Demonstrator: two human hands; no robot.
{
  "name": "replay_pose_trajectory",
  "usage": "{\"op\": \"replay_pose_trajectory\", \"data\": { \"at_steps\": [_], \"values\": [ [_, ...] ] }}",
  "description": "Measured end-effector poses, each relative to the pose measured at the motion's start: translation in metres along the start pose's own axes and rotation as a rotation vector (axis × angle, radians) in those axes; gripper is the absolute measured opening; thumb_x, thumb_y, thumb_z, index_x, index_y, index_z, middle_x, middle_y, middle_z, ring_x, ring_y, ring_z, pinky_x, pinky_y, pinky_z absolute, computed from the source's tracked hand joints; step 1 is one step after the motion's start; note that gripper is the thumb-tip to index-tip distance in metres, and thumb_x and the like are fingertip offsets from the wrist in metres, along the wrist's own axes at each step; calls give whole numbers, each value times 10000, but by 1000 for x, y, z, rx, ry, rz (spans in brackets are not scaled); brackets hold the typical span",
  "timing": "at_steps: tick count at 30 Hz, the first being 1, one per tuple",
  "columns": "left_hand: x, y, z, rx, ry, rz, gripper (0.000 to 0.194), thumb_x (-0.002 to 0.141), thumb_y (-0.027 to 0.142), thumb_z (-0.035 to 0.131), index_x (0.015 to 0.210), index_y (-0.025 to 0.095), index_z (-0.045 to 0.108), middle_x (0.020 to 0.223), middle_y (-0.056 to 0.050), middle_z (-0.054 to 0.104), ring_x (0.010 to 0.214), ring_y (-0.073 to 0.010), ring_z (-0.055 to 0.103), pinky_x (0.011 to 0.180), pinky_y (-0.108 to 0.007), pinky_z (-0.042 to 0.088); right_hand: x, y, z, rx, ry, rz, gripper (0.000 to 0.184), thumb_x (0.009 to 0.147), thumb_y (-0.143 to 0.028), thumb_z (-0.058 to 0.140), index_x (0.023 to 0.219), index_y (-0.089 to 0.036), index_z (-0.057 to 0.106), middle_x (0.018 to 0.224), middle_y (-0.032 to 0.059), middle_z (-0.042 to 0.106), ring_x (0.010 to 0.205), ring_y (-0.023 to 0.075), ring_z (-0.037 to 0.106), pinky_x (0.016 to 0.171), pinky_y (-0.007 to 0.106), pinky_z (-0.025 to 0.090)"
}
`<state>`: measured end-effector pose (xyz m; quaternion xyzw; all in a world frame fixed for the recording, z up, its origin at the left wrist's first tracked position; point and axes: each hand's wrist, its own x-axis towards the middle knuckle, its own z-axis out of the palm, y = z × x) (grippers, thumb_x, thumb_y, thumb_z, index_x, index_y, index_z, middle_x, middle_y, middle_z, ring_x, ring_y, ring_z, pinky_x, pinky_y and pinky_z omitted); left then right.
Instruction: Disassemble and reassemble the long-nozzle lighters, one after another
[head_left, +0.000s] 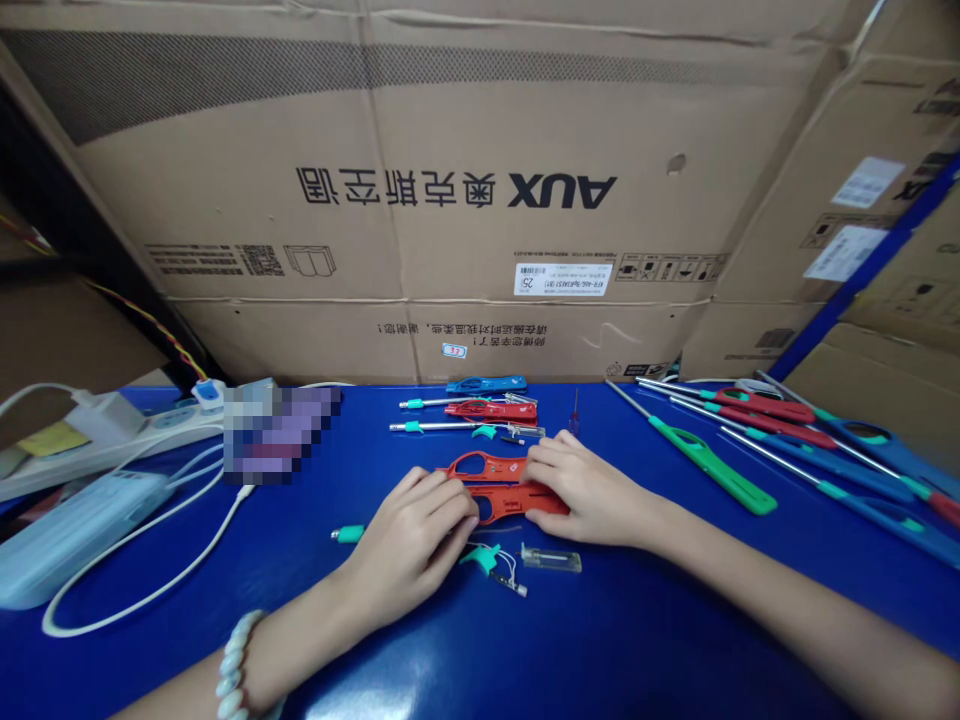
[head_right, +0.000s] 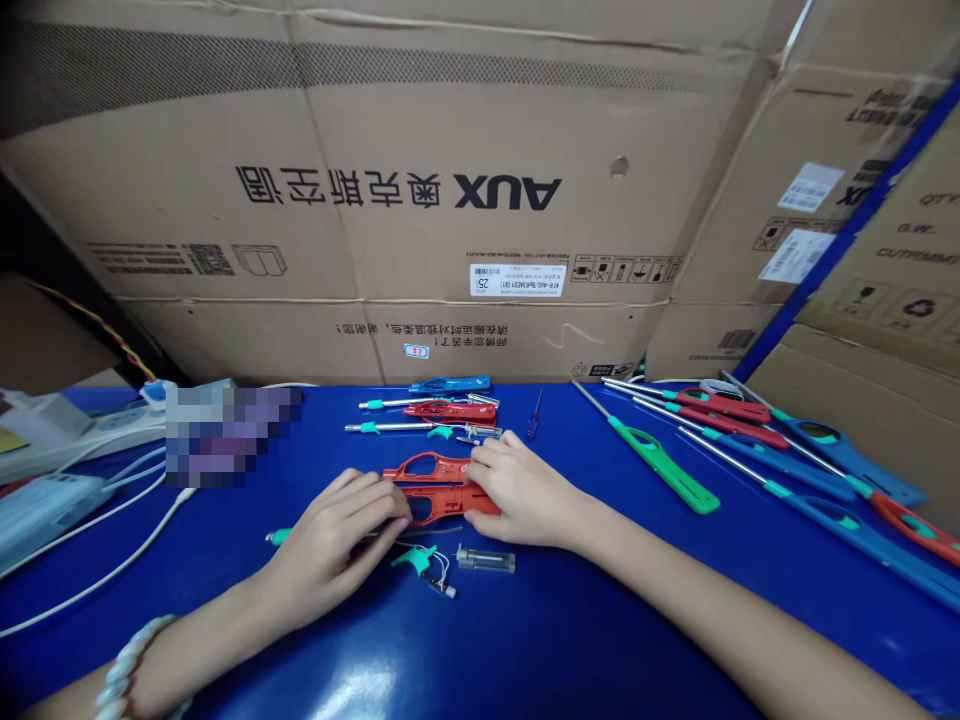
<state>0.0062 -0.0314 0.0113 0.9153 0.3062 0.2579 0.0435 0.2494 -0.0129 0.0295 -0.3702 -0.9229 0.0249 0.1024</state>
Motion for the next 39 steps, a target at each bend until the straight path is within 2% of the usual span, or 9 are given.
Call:
{"op": "replay_pose_trajectory", "data": {
  "at_steps": [3,6,10,13,15,18,23,32,39],
  "values": [
    [-2,2,-1,-20,34,86,169,962,155,396,906,166,555,839,-31,613,766,-165,505,715,-318,330,0,3,-2,-8,11,11,187,833,-296,590,929,-143,638,913,92,610,871,238,543,854,399,356],
    [-4,2,0,-10,-6,132,160,959,137,404,947,172,560,909,-37,624,812,-172,515,732,-323,327,1,4,2,-46,-9,5,196,841,-314,594,923,-141,637,912,96,606,870,243,541,857,409,359],
    [-4,0,4,8,-68,139,190,967,137,385,938,169,570,919,-34,618,813,-171,509,729,-321,317,1,3,3,-95,-29,3,229,864,-333,593,965,-131,628,965,120,603,904,262,537,849,415,363],
    [-2,-2,5,17,-65,119,199,970,150,388,923,169,580,904,-33,611,806,-174,497,719,-320,312,-1,1,-7,-35,-23,47,121,888,-253,572,921,-142,609,945,96,610,897,237,548,835,383,362],
    [1,-2,6,16,-68,94,194,969,158,401,926,172,589,909,-35,606,815,-179,490,719,-321,312,-4,-3,-15,62,-73,52,87,887,-239,584,842,-165,590,859,40,616,824,194,558,820,350,361],
    [6,0,9,12,-93,75,190,962,160,421,914,178,604,912,-40,596,836,-189,483,729,-323,322,-7,-14,-21,186,-230,11,174,827,-314,675,767,-187,573,771,-15,613,738,157,550,742,294,370],
    [15,4,14,75,-122,99,188,950,148,440,888,169,617,898,-49,586,828,-197,478,725,-321,339,-6,-25,-17,97,-354,3,139,762,-237,722,772,-180,595,760,11,638,724,187,559,638,278,359],
    [31,6,30,185,-137,135,107,896,168,577,814,153,645,823,-38,592,798,-201,471,687,-321,319,-13,-14,-32,118,-293,60,145,798,-157,623,709,-193,514,725,-15,582,653,147,507,661,269,350],
    [31,7,34,201,-139,120,111,877,150,599,771,147,630,799,-32,597,788,-197,482,682,-320,313,-12,-6,-23,185,-184,65,127,803,-151,581,721,-191,493,732,-9,581,672,147,510,657,256,361]
  ]
}}
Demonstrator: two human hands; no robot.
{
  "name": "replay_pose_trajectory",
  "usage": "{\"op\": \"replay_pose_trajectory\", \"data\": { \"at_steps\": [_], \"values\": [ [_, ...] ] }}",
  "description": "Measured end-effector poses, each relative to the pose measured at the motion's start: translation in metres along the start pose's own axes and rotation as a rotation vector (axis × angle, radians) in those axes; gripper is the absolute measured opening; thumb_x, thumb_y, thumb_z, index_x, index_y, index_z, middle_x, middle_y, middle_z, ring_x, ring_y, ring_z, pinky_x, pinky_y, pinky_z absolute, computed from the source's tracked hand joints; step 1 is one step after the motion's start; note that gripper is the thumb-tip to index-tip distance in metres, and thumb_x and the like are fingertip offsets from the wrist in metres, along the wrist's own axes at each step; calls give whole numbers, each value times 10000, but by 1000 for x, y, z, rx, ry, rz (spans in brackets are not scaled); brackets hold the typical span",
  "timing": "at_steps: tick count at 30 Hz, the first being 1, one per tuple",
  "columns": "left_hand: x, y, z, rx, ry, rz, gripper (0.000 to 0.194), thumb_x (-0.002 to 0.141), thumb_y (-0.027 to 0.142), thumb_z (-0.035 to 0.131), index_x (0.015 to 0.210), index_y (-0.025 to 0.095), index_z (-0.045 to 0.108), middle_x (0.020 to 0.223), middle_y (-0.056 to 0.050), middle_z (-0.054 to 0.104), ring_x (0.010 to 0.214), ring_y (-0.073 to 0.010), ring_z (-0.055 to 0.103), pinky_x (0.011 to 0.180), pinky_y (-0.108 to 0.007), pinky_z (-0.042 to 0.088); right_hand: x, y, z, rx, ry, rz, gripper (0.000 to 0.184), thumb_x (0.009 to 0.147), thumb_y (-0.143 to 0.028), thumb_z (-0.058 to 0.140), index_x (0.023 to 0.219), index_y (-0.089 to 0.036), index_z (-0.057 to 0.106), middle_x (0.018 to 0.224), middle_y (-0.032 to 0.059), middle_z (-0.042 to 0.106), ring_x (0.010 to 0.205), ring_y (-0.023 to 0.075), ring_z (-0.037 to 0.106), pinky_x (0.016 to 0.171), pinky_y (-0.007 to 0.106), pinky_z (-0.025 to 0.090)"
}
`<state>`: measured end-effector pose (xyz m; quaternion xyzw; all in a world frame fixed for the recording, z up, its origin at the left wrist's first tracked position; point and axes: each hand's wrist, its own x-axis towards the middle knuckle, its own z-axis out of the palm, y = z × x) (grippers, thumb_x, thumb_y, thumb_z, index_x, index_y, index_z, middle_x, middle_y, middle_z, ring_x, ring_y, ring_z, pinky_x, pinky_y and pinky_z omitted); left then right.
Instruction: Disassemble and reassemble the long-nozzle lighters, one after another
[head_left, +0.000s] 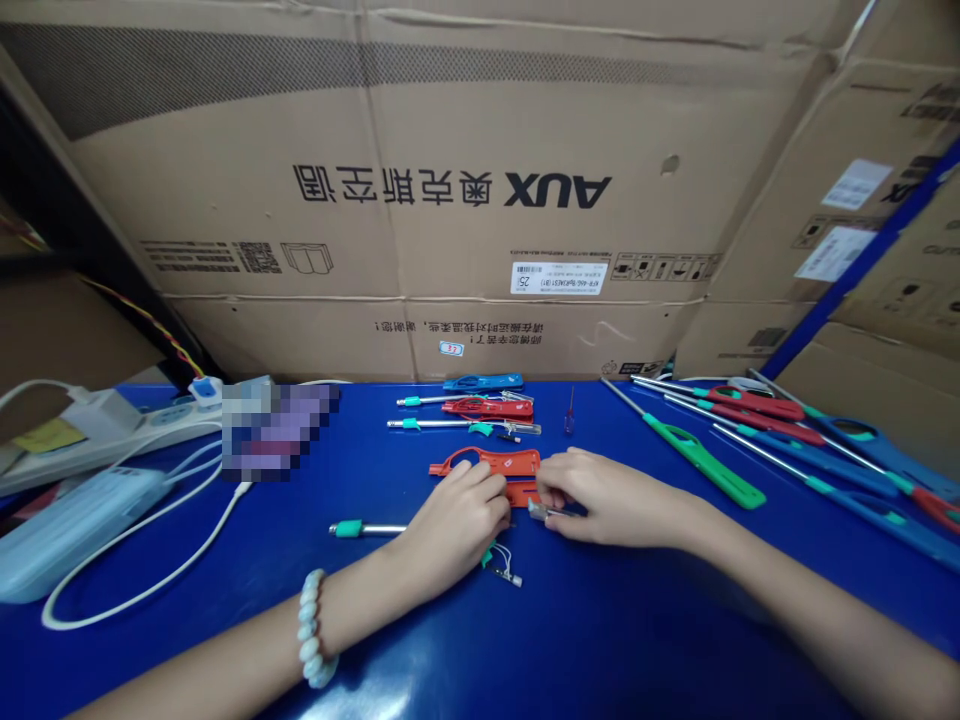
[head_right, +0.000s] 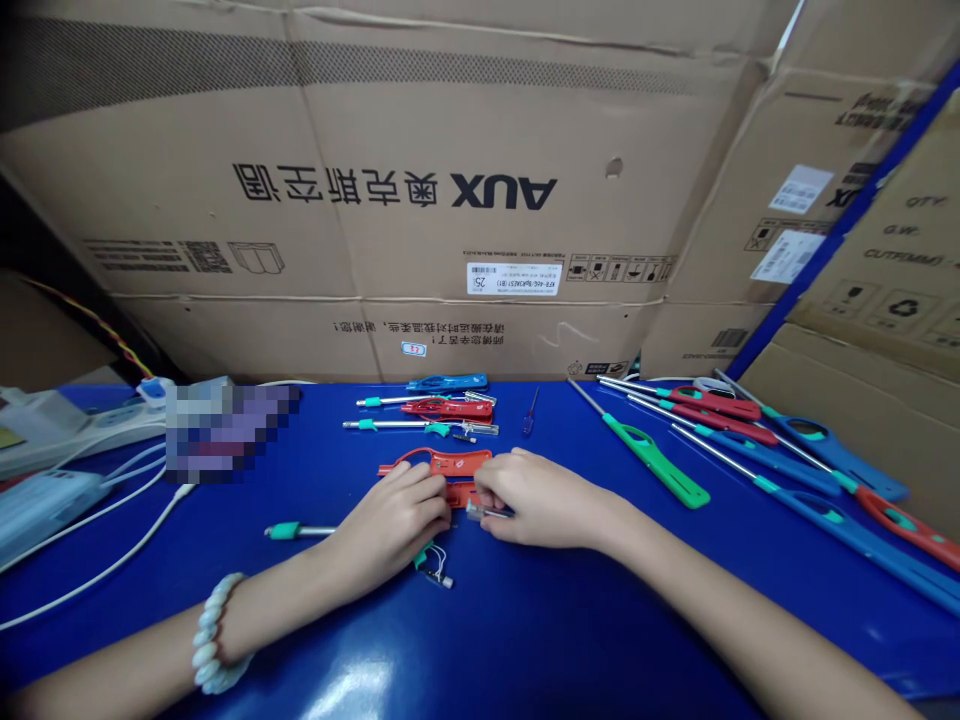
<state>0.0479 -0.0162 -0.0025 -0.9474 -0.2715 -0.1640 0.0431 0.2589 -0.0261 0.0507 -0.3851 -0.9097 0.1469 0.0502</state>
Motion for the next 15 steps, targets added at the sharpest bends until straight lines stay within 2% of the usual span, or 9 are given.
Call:
{"op": "replay_pose_trajectory", "data": {
  "at_steps": [6,10,15],
  "values": [
    [-5,-1,-5,-173,-15,-64,124,903,138,552,790,161,598,829,-16,601,790,-176,493,701,-303,337,2,9,5,42,177,42,81,839,-164,554,771,-184,516,783,19,606,731,164,546,705,279,394],
    [-3,-3,-11,-242,-17,-94,123,915,159,521,813,168,590,852,-21,598,806,-182,491,726,-311,353,0,14,5,34,200,59,68,832,-166,561,777,-183,524,764,18,604,713,164,547,673,274,396],
    [15,-21,-10,-173,-14,-151,109,907,127,523,892,170,622,888,-34,600,818,-198,492,706,-314,351,0,16,3,8,222,69,81,832,-157,555,760,-182,527,738,9,603,700,160,548,669,269,382]
  ]
}}
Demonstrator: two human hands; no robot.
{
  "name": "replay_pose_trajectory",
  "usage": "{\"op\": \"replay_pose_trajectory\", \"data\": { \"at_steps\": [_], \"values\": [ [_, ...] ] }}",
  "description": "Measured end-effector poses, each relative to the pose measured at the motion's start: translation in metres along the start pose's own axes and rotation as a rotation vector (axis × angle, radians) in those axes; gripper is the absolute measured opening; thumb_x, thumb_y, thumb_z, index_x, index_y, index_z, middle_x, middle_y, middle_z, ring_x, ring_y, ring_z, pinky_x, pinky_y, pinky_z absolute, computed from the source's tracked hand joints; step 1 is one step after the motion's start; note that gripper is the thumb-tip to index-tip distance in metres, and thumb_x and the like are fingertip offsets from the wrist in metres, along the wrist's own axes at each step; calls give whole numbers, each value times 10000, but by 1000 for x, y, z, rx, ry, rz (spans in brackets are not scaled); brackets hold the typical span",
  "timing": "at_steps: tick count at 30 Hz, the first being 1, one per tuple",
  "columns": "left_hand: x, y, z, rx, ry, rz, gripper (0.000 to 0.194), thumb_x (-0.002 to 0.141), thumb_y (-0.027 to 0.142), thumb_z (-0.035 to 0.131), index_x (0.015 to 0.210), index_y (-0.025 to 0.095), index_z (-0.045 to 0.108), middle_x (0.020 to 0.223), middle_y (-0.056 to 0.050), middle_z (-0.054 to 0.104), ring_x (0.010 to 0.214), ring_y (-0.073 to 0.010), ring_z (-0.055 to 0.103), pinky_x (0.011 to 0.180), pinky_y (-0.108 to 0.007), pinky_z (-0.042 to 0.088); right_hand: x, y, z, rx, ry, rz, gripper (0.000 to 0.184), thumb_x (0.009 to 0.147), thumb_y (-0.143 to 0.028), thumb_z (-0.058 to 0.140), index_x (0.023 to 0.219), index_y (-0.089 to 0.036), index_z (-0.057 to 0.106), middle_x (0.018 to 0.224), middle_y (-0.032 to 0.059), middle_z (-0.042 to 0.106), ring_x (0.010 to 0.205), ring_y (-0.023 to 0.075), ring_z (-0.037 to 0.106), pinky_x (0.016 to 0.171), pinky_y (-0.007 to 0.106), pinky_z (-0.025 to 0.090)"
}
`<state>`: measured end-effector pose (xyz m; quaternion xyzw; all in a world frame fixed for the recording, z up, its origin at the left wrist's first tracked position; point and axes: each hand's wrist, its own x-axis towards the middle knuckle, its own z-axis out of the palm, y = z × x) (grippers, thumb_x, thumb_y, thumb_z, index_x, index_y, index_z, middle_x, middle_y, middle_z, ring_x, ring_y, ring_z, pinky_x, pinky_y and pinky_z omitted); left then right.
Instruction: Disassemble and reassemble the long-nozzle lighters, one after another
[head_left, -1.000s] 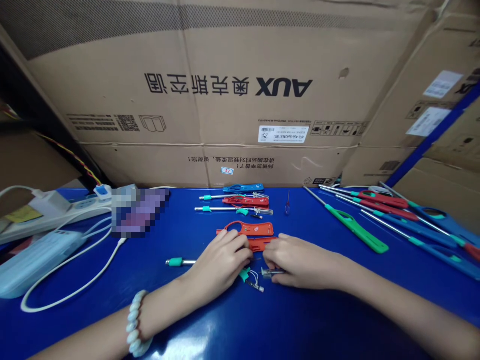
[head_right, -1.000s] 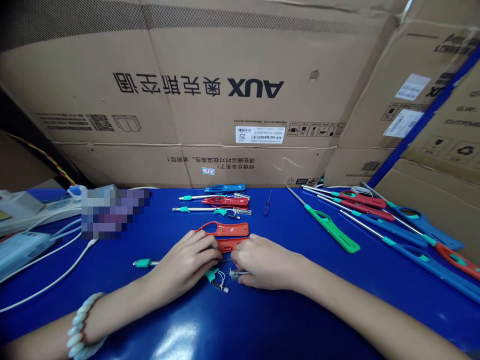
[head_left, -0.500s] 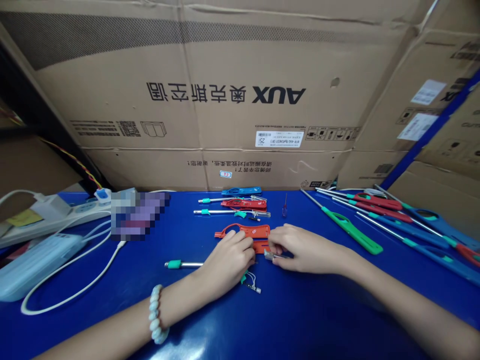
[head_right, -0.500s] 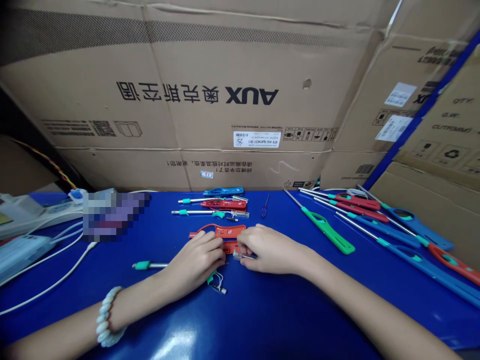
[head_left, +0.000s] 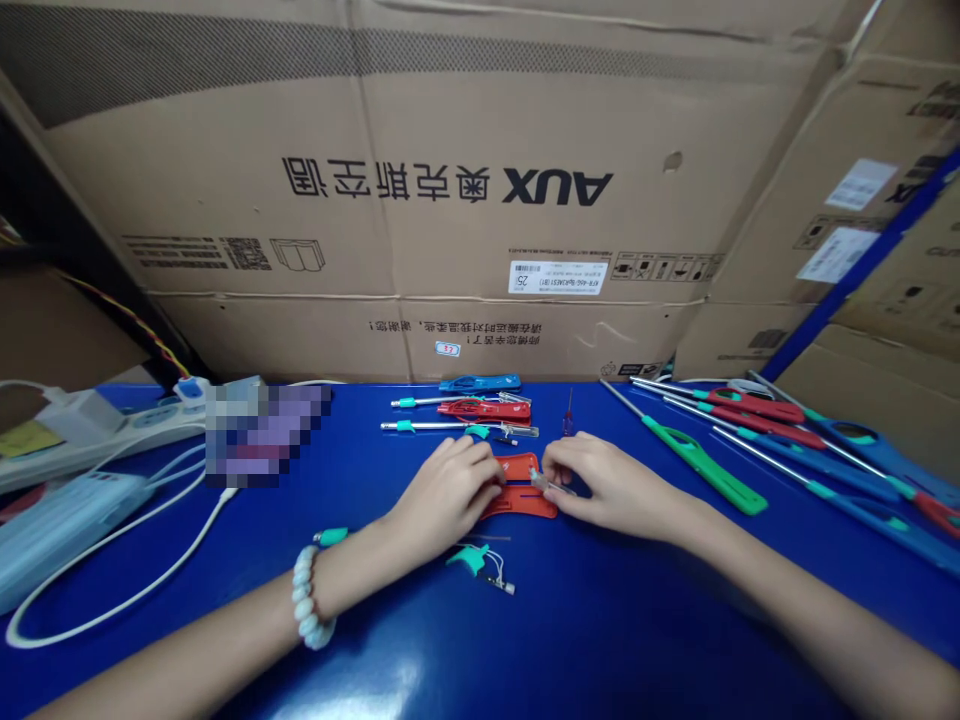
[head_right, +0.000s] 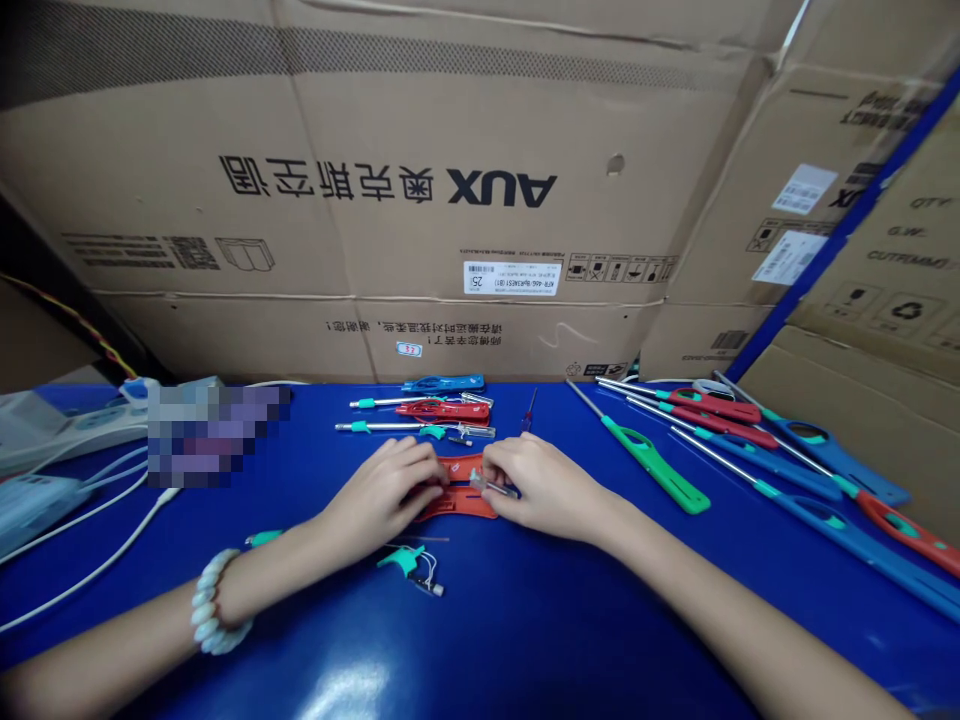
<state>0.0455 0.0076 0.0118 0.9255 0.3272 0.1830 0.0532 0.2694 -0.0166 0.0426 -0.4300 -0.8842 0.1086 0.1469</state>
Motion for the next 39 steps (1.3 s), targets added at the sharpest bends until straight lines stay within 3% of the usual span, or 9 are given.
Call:
{"op": "replay_pose_trajectory", "data": {
  "at_steps": [7,17,26,29,33,39],
  "values": [
    [35,-21,10,51,-32,88,109,898,124,560,899,172,657,896,-30,621,837,-193,511,727,-303,353,0,5,-5,-38,-5,21,80,832,-167,559,762,-182,523,729,6,594,700,161,539,675,272,365],
    [44,-22,13,-12,-37,129,152,850,27,536,764,129,610,818,-62,633,816,-211,515,736,-325,345,-2,4,-9,-41,25,-4,73,834,-167,557,772,-181,523,731,8,588,708,163,538,690,277,364],
    [22,-4,-5,-411,88,-47,99,905,118,451,844,146,522,783,-14,623,718,-135,584,654,-227,455,-4,-1,-10,-5,108,-4,43,829,-153,569,803,-180,549,713,9,607,706,173,581,682,278,388],
    [7,4,-6,-739,113,-169,81,881,185,501,836,140,550,759,-7,594,693,-129,558,637,-223,447,-4,-4,-6,57,137,-14,39,836,-159,566,818,-182,540,720,3,610,693,164,581,685,282,393],
    [-8,10,-5,-1022,113,-295,156,844,286,572,822,133,596,752,-8,581,663,-123,517,611,-225,418,-3,-9,11,119,199,-58,51,855,-186,553,833,-186,506,731,-7,602,665,149,557,706,300,395],
    [-18,13,-3,-1177,168,-410,248,765,365,691,831,130,645,720,-16,598,615,-121,516,578,-227,420,-4,-19,44,146,374,-162,29,890,-206,505,883,-189,483,751,17,576,661,156,498,636,279,392]
  ]
}}
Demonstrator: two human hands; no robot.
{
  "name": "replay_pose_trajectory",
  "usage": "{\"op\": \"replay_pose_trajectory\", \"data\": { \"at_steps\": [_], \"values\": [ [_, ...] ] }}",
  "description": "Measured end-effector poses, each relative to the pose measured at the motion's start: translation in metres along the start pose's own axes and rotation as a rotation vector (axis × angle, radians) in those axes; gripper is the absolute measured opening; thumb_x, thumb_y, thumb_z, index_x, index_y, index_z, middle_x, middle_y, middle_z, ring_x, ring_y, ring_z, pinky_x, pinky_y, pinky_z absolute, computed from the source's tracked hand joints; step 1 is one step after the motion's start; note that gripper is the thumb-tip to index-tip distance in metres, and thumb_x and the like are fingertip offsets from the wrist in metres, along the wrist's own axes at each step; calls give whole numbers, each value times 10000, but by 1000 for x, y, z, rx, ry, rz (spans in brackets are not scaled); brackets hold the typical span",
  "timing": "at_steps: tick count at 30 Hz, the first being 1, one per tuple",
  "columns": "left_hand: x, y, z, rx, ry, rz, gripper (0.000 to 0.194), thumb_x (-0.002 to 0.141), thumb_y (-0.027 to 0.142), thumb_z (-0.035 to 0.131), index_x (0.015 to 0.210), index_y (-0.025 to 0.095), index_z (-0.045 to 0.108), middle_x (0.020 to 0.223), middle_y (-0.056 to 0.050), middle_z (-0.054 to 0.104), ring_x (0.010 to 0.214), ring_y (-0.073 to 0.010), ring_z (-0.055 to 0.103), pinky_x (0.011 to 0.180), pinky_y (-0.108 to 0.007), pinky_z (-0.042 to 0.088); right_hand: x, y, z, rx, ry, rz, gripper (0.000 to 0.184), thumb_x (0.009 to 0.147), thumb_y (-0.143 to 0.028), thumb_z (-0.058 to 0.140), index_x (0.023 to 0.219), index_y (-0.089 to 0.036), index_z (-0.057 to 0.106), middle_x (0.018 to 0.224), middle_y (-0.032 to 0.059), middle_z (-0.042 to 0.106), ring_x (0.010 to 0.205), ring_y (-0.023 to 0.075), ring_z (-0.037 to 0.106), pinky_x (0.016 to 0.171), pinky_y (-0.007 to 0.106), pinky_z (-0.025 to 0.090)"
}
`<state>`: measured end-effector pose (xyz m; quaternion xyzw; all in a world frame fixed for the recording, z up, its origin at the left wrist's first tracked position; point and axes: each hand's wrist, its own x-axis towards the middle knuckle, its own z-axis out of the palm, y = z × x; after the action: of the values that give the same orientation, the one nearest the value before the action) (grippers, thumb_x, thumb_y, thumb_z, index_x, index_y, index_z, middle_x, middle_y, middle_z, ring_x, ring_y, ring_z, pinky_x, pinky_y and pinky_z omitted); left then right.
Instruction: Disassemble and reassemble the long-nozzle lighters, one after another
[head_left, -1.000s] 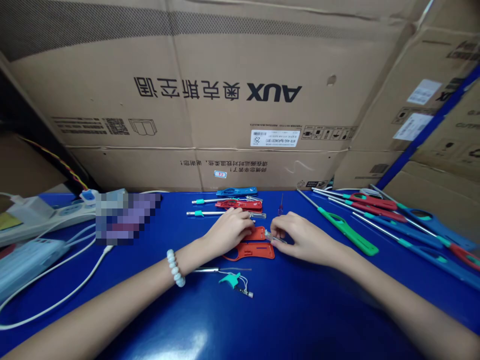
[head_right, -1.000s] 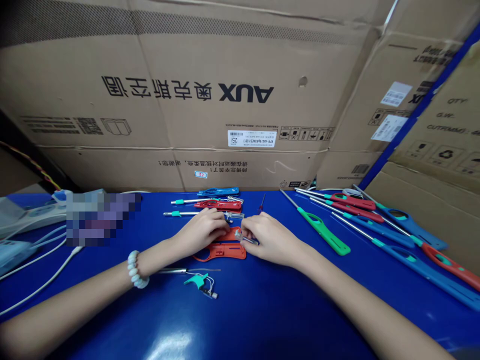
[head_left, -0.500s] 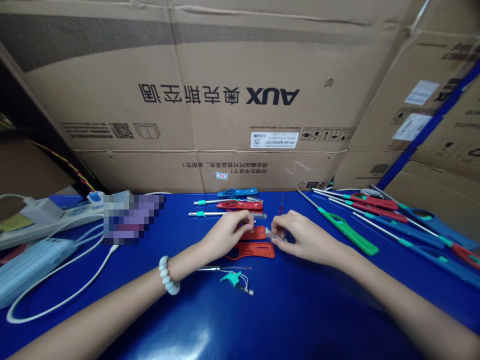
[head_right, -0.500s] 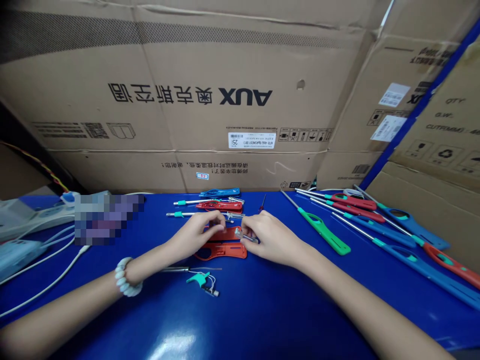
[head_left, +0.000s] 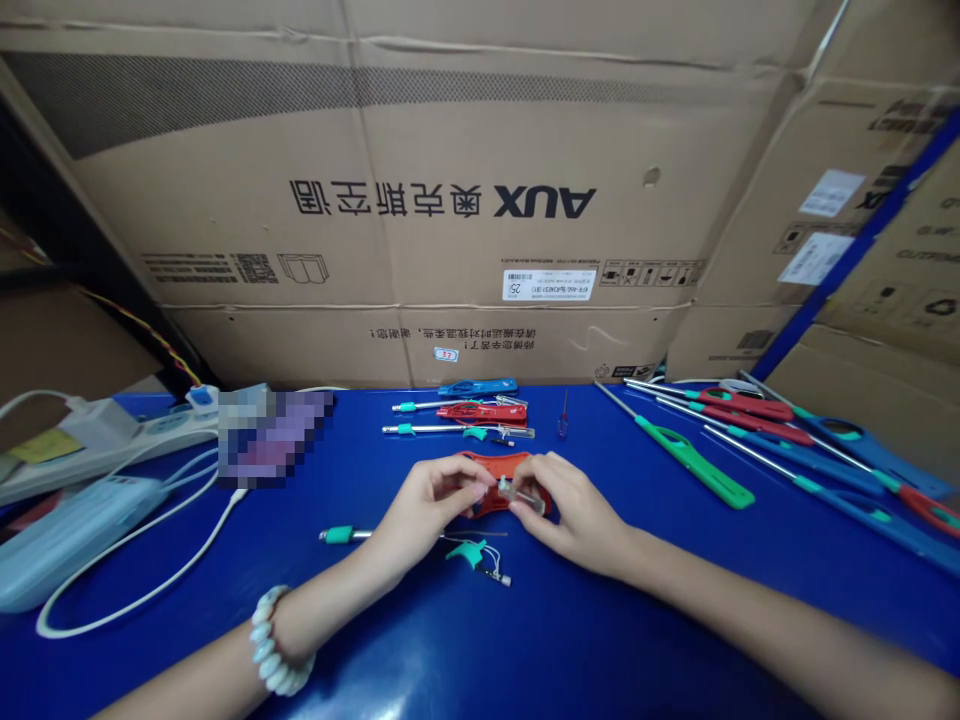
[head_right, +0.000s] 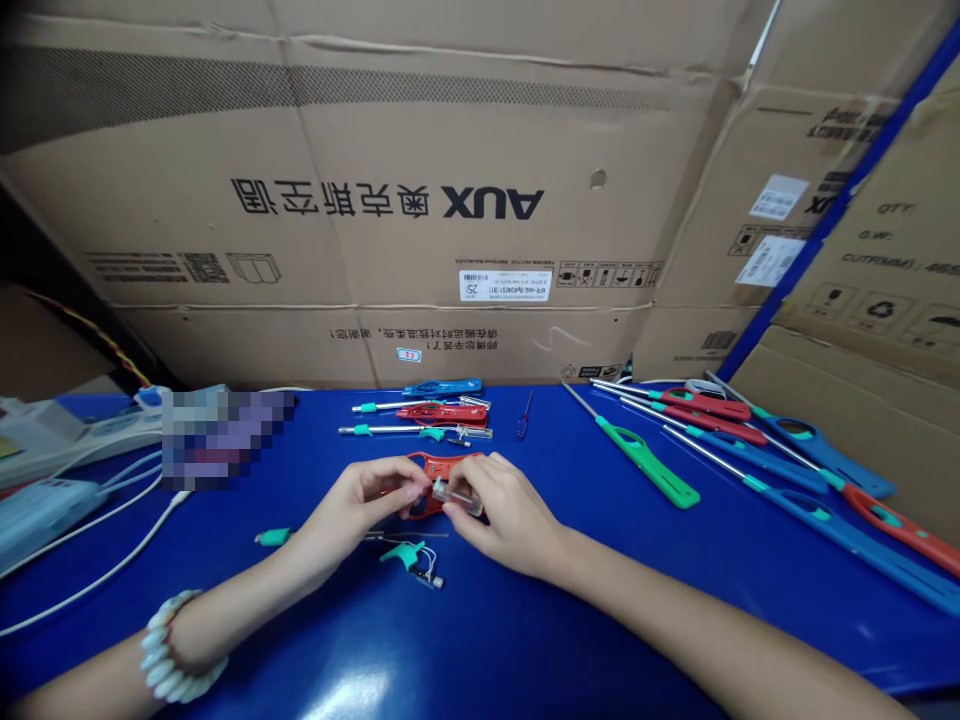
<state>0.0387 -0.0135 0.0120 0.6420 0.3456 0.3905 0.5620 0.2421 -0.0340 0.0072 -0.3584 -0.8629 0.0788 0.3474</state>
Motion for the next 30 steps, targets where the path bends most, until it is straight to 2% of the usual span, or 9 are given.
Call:
{"op": "replay_pose_trajectory", "data": {
  "at_steps": [4,9,12,15,19,24,30],
  "values": [
    [-2,-2,1,-54,12,-34,287,738,393,722,811,128,637,681,-12,590,595,-116,511,562,-222,416,-7,0,13,-25,65,-119,23,907,-205,480,901,-190,464,760,29,571,652,163,472,629,293,397],
    [-3,-4,1,-27,-32,-23,289,766,402,682,756,134,574,692,8,522,595,-105,459,553,-215,393,-13,4,20,33,94,-127,77,903,-174,466,975,-194,445,820,49,593,699,174,506,642,302,442],
    [-6,-2,1,99,-71,36,244,857,377,576,780,151,526,728,13,487,611,-106,420,564,-219,361,-14,5,21,41,99,-135,100,899,-167,467,991,-199,443,820,48,593,704,176,515,635,303,452],
    [-12,6,1,334,-110,146,207,954,323,418,828,173,485,807,-4,492,709,-135,436,659,-251,366,-14,6,21,43,116,-145,111,895,-161,468,995,-199,440,806,44,584,685,173,509,622,301,449],
    [-18,14,1,569,-191,201,206,988,287,285,859,190,412,847,-19,471,750,-161,432,706,-286,366,-14,7,21,46,130,-151,121,889,-158,466,1001,-195,438,790,42,576,681,175,507,621,302,445],
    [-19,14,0,738,-226,258,158,962,236,263,853,201,373,828,-25,464,720,-173,427,663,-294,357,-14,6,21,46,138,-149,118,888,-172,461,1001,-202,440,763,33,578,677,182,518,632,308,450],
    [-19,13,0,789,-197,307,135,931,181,295,826,203,378,813,-27,483,702,-173,438,653,-293,351,-13,5,19,44,134,-152,122,882,-166,464,996,-201,441,776,40,592,669,180,520,625,303,449]
  ]
}}
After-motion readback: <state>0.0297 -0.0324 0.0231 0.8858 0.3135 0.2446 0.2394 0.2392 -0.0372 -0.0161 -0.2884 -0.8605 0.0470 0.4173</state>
